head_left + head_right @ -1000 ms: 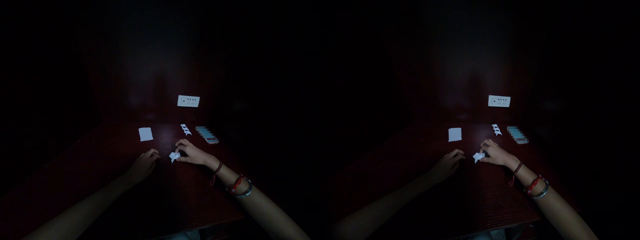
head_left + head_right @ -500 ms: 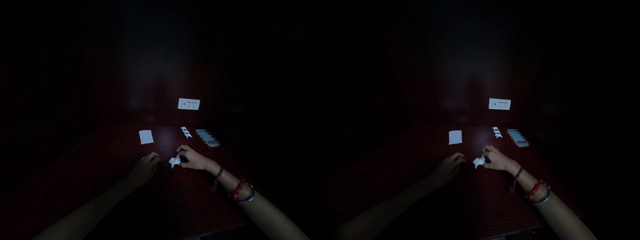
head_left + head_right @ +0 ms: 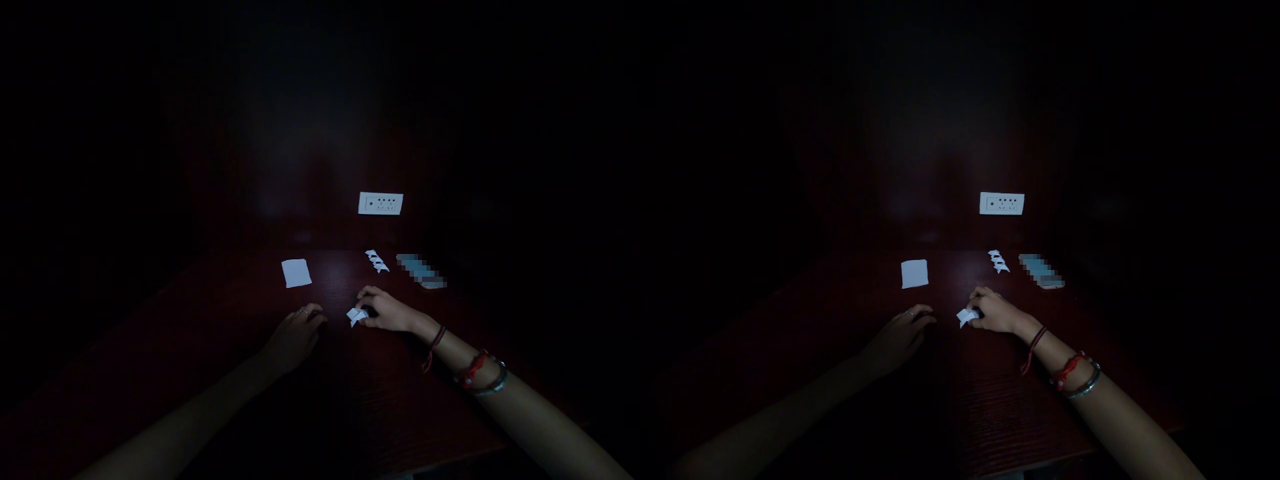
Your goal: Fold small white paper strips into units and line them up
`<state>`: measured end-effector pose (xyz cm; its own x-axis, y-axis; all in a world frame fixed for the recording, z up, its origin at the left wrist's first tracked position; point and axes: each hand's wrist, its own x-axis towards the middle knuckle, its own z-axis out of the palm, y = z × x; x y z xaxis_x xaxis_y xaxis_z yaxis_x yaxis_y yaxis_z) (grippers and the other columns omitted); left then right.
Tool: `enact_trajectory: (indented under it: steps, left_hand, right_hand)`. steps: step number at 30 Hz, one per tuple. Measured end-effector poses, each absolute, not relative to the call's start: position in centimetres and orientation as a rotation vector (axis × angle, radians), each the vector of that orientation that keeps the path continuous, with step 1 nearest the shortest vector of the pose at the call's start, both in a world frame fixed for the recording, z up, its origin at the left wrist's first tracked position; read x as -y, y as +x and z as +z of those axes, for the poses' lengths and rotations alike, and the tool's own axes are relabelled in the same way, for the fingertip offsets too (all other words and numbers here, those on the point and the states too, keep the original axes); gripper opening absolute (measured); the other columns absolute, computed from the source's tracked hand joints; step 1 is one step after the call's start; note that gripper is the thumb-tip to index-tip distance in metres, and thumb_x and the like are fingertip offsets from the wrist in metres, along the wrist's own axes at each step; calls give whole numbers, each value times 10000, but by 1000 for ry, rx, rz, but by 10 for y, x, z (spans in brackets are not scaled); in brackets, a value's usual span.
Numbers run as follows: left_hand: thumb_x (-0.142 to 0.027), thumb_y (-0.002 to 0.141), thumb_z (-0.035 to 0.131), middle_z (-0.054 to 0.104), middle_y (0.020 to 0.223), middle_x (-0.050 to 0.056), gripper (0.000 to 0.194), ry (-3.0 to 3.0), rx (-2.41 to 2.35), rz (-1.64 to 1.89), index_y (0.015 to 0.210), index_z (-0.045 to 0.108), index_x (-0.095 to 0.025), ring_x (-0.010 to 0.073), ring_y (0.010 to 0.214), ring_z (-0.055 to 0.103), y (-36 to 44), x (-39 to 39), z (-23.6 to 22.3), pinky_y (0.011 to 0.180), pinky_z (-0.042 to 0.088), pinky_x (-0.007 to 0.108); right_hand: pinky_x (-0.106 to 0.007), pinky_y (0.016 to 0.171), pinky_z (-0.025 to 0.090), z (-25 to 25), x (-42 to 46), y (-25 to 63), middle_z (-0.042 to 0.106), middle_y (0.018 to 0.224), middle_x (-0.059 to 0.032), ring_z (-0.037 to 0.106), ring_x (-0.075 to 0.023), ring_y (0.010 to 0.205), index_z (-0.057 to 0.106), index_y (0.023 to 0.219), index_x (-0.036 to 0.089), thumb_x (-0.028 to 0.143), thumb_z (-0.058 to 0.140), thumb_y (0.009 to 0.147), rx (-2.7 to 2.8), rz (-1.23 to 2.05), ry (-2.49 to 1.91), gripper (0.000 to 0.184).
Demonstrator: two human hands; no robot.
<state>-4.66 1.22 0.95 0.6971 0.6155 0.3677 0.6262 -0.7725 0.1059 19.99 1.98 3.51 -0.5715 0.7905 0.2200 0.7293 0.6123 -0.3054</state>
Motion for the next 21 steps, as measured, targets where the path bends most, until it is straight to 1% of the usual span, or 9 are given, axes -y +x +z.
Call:
enact_trajectory:
  steps: [2,4,8,14,17,21]
  left_hand:
    - [-88,779,396,409,1148,61,344,-2894,992,-566,1098,450,-204,210,1005,440,-46,-20,12,827,373,350]
    - [-122,781,426,442,1110,45,323,-2937,907,-502,1087,469,-214,200,981,456,-40,-32,16,824,371,331]
    - [-161,820,388,457,1085,46,258,-2954,845,-482,1051,497,-201,183,940,484,-11,-65,24,815,367,310]
    - [-228,852,357,462,1067,76,248,-2931,877,-511,1047,500,-174,205,934,493,45,-103,24,806,369,335]
    - [-259,862,344,461,1072,81,253,-2922,914,-515,1039,501,-172,208,933,493,59,-113,19,793,379,333]
    - [-275,868,335,476,1054,72,246,-2912,954,-511,1014,511,-184,202,922,497,62,-117,10,774,387,325]
  right_hand:
    - [-314,860,374,39,-22,211,484,1007,-65,465,-174,949,581,968,166,242,586,691,2504,238,-1226,287]
    - [-306,871,369,44,-27,226,496,1012,-70,465,-173,957,577,993,161,233,576,703,2517,178,-1253,299]
    - [-290,865,371,51,-44,258,542,984,-72,486,-173,948,587,997,153,213,557,718,2557,72,-1388,287]
    - [-307,822,395,48,-85,298,591,961,-75,533,-191,902,611,960,157,196,584,686,2536,21,-1518,278]
    - [-304,798,407,41,-103,311,609,944,-91,552,-199,886,623,941,135,188,583,680,2507,16,-1565,269]
    - [-274,796,415,33,-118,314,622,960,-60,565,-180,885,627,945,172,171,595,664,2450,36,-1583,283]
